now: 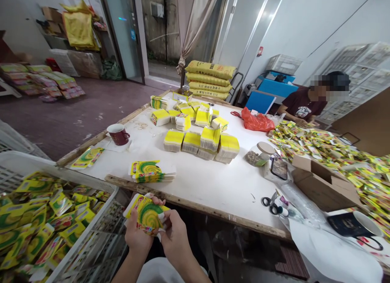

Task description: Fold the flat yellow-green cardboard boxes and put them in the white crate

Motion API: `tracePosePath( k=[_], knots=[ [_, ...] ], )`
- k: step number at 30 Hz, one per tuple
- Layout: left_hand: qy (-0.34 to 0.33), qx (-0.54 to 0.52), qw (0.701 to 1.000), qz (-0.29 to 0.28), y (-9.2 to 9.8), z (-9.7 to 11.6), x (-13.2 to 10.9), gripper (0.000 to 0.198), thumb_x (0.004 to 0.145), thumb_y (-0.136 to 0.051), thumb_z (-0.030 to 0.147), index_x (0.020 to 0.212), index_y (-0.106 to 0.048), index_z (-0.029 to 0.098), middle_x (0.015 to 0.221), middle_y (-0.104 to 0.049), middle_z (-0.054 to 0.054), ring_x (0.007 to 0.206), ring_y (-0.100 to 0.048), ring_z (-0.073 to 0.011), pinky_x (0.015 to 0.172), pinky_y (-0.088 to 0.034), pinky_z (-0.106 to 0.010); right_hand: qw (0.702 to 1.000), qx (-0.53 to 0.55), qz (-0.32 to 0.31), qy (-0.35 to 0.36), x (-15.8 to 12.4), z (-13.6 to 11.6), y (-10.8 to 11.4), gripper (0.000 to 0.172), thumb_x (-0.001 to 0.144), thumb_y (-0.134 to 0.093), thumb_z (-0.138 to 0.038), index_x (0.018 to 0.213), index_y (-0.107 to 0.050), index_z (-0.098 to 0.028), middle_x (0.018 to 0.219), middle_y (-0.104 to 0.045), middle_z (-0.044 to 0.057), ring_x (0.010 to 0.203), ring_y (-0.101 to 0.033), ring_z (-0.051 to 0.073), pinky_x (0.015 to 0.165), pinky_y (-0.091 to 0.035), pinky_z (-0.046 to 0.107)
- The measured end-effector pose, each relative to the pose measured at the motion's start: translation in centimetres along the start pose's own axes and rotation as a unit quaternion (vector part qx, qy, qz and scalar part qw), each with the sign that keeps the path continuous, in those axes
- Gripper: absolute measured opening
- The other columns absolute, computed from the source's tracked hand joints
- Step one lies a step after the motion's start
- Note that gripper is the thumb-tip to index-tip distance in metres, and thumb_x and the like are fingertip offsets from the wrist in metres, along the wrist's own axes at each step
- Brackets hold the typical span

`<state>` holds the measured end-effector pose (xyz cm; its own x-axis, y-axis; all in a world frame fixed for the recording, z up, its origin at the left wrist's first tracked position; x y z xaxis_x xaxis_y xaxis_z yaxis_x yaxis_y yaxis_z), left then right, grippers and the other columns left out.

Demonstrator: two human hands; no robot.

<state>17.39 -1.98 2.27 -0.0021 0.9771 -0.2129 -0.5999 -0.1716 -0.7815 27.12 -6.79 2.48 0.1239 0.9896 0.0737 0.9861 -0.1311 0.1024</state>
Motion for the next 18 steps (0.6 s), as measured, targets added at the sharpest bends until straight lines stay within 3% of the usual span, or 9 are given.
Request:
tracePosePath(
  k=[5, 11, 15, 18],
  knots=[
    [0.022, 0.022, 1.0, 0.001, 0.3, 0.1, 0.4, 0.054, 0.062, -0.075, 0.064, 0.086, -0.072, 0.016, 0.079, -0.072, -0.01, 0.076, -0.068, -0.0285, 0.071, -0.058, -0.043, 1.0, 0.0, -0.007, -0.017, 0.3, -0.1, 0.0, 0.024, 0.066, -0.055, -0.008, 0.086, -0.056, -0.021, 0.076, -0.053, -0.003, 0.067, -0.045, 0.013, 0.062, -0.039, 0.024],
    [0.011, 0.02, 0.999, -0.026, -0.6, 0.6, 0.8, 0.053, 0.063, -0.072, 0.067, 0.07, -0.064, 0.015, 0.067, -0.059, -0.004, 0.064, -0.059, -0.0198, 0.068, -0.056, -0.037, 0.99, 0.115, -0.047, -0.067, 0.4, 0.2, -0.1, 0.02, 0.07, -0.066, -0.02, 0.083, -0.051, -0.021, 0.075, -0.049, -0.004, 0.066, -0.042, 0.011, 0.063, -0.037, 0.024],
    [0.005, -0.013, 1.0, 0.01, -0.8, 0.6, 0.7, 0.05, 0.064, -0.073, 0.065, 0.069, -0.058, 0.018, 0.062, -0.052, 0.0, 0.058, -0.049, -0.0135, 0.061, -0.051, -0.029, 0.979, 0.176, -0.068, -0.081, 0.1, 0.7, -0.6, 0.031, 0.067, -0.074, -0.028, 0.087, -0.051, -0.022, 0.074, -0.048, -0.005, 0.066, -0.042, 0.011, 0.064, -0.036, 0.023],
    [-0.009, 0.001, 0.999, 0.04, -0.2, 0.4, 0.7, 0.055, 0.06, -0.078, 0.067, 0.069, -0.054, 0.018, 0.061, -0.048, 0.003, 0.056, -0.043, -0.0103, 0.055, -0.044, -0.023, 0.98, 0.143, -0.096, -0.103, -0.2, 0.9, -1.1, 0.034, 0.064, -0.072, -0.02, 0.091, -0.051, -0.022, 0.077, -0.05, -0.005, 0.066, -0.042, 0.01, 0.062, -0.034, 0.022]
  ],
)
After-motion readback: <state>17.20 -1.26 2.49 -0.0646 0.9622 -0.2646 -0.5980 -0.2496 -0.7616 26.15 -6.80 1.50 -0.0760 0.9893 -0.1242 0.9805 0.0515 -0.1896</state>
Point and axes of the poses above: each hand's wrist, its own x-axis towards the middle knuckle, its own y-axis out of the back of the hand, z = x × y, the point moved 2 cm from there along x, towards the middle knuckle
